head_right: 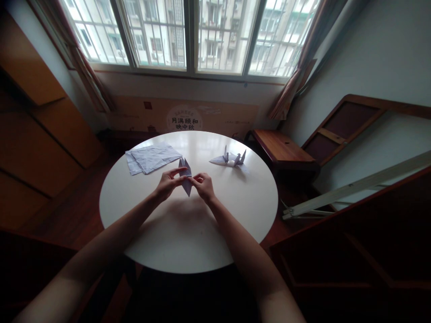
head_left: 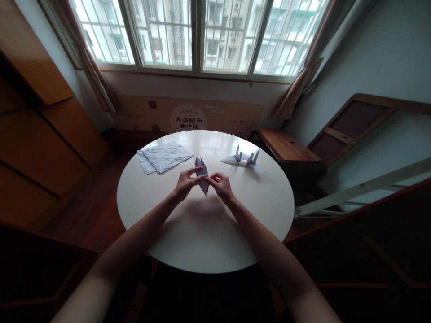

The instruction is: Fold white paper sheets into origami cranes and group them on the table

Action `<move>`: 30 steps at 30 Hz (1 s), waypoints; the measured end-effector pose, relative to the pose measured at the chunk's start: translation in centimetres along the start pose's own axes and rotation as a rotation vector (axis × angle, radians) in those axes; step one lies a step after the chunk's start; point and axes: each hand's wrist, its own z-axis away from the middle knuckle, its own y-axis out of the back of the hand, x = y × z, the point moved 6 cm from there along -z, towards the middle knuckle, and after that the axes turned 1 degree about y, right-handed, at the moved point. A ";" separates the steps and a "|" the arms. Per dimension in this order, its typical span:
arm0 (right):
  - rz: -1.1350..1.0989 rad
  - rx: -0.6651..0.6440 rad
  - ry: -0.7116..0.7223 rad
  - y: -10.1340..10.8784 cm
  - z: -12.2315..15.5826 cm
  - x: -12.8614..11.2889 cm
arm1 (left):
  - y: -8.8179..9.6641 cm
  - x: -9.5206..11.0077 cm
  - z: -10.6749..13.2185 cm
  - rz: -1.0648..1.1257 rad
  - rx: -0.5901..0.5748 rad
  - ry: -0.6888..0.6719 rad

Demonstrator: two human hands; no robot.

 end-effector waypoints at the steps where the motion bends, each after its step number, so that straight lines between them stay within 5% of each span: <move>1: 0.001 -0.007 -0.022 0.0 0.0 0.1 | 0.0 -0.1 0.0 0.015 0.004 0.002; 17: -0.160 -0.018 -0.173 0.3 -0.1 1.0 | -1.4 1.8 0.9 -0.059 -0.082 -0.088; 24: -0.169 -0.017 -0.048 0.2 -0.1 -0.4 | -1.7 1.6 0.9 -0.010 -0.109 -0.071; 30: -0.176 -0.027 0.012 -0.2 0.3 -0.9 | -0.6 2.1 0.7 -0.326 0.038 -0.279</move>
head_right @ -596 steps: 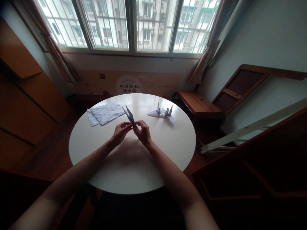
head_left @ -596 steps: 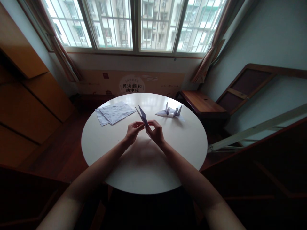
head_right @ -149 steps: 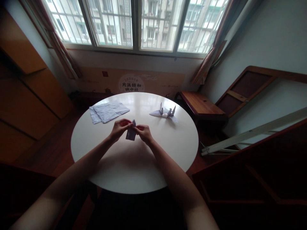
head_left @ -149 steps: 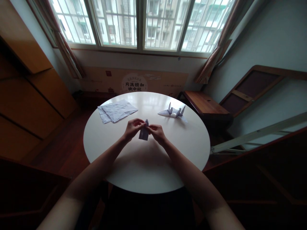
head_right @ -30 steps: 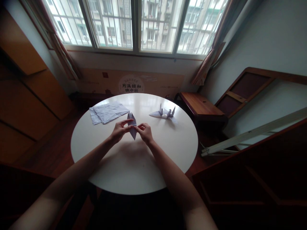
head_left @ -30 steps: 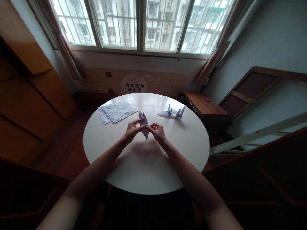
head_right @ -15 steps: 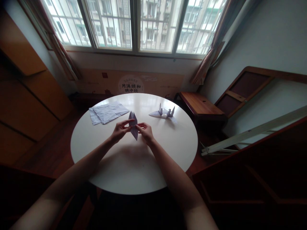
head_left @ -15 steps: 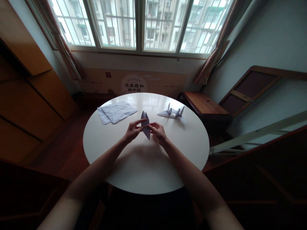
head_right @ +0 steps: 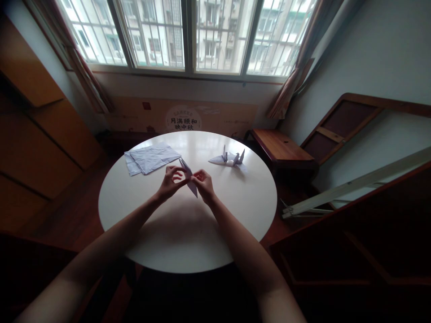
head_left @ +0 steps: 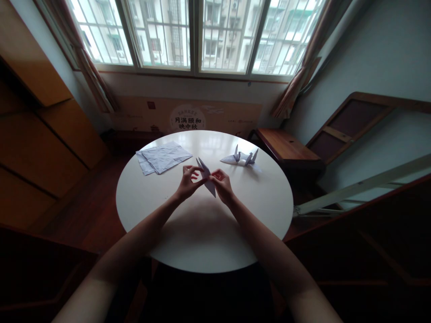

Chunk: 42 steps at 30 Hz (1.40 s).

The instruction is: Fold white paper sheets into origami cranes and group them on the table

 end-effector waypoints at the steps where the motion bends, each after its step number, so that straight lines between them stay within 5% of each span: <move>1: 0.022 -0.015 0.013 -0.2 0.1 -0.2 | 0.1 0.0 0.0 -0.020 0.002 -0.011; 11: 0.303 0.009 0.178 0.0 0.1 -1.1 | -1.3 0.6 0.0 0.276 -0.165 0.095; 17: 0.364 0.074 0.247 0.3 0.1 -1.4 | -1.7 1.1 0.3 0.236 -0.258 0.053; 25: 0.398 0.034 0.296 0.1 0.2 -1.9 | -0.8 0.2 -0.1 0.253 -0.175 0.091; 42: 0.094 0.012 0.052 0.5 -0.3 -0.9 | -0.4 -0.1 -0.1 0.322 -0.160 0.203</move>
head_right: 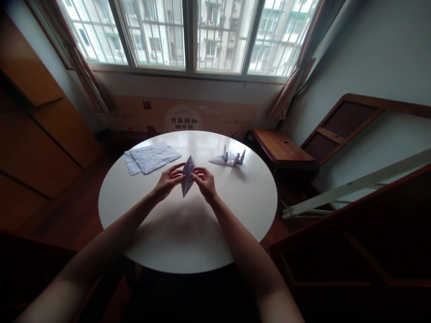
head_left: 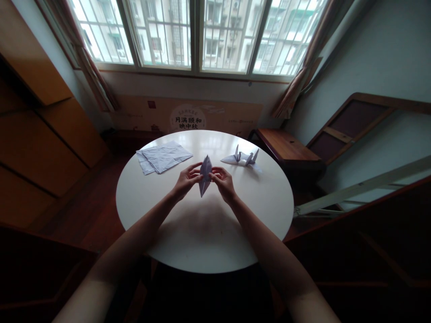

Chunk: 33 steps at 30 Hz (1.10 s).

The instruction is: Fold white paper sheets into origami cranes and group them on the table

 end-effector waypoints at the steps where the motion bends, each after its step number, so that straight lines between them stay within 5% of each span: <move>1: -0.012 0.001 -0.007 0.0 0.0 -0.1 | 0.0 -0.1 0.0 0.003 0.002 0.006; 20: -0.277 -0.070 -0.184 -0.8 0.3 0.5 | 0.1 -1.3 0.0 -0.022 0.005 0.060; 33: 0.051 -0.166 0.030 -0.5 0.3 -0.2 | 0.1 -1.0 0.3 0.126 0.104 0.171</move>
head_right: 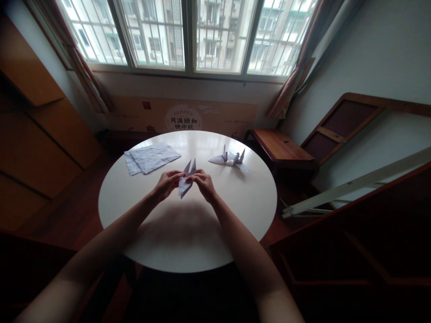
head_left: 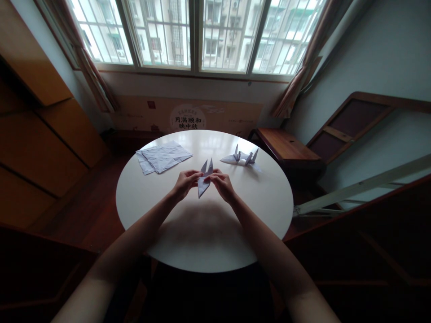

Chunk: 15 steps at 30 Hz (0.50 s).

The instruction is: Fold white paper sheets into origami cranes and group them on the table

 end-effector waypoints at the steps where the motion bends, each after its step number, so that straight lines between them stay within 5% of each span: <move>1: 0.034 -0.002 0.009 0.0 0.0 -0.1 | 0.2 -0.1 -0.1 -0.018 0.001 0.003; 7: -0.018 0.053 -0.024 0.0 -0.1 -0.1 | 0.5 -0.7 -0.4 -0.092 -0.051 0.010; 15: -0.275 0.157 -0.269 0.5 -0.2 2.4 | -0.2 0.8 0.0 -0.143 -0.031 -0.166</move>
